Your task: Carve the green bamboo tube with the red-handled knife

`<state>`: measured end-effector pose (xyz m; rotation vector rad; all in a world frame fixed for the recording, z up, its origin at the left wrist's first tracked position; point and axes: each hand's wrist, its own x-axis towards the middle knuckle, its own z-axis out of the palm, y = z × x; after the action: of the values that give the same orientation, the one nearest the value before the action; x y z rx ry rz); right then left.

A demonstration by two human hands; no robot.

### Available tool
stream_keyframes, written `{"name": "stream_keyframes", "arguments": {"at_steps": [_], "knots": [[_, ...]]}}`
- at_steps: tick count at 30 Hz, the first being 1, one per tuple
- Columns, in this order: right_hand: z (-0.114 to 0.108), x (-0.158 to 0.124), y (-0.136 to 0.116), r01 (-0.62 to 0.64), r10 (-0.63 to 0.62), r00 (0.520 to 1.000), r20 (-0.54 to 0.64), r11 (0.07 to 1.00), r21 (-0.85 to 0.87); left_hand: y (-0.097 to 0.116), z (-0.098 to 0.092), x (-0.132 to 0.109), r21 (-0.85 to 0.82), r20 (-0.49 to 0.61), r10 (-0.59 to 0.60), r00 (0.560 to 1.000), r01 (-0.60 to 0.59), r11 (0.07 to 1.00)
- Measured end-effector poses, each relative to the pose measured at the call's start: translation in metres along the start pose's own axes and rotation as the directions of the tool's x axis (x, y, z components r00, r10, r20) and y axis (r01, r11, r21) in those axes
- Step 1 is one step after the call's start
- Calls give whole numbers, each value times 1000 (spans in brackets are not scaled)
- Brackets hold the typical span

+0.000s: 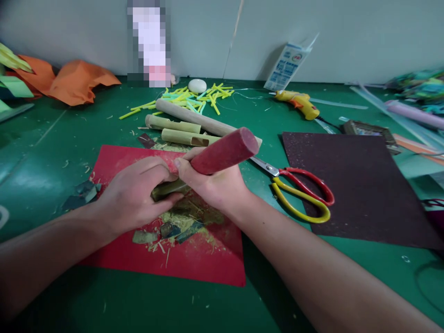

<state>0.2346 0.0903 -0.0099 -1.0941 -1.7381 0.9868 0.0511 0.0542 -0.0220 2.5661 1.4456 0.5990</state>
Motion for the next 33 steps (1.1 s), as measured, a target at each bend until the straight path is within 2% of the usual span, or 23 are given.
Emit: {"name": "stream_keyframes", "arguments": {"at_steps": [5,14,19,28,33], "knots": [[-1,1,1,4,-4,1000,7,1000,-14,0,-1,1,15,-11,10,1000,-10,1000],[-12,7,10,24,-27,996,-83,999,-29,0,-4,1,-15,-47,50,998,-51,999],[-17,7,13,-4,0,993,-119,1000,-29,-2,-2,1,-30,-41,45,998,-46,998],[-17,8,13,6,-10,993,-116,999,-35,-2,-2,1,-42,-48,42,998,-44,998],[-17,9,14,-17,20,991,-129,1000,23,-1,0,1,-30,-59,42,997,-44,999]]}}
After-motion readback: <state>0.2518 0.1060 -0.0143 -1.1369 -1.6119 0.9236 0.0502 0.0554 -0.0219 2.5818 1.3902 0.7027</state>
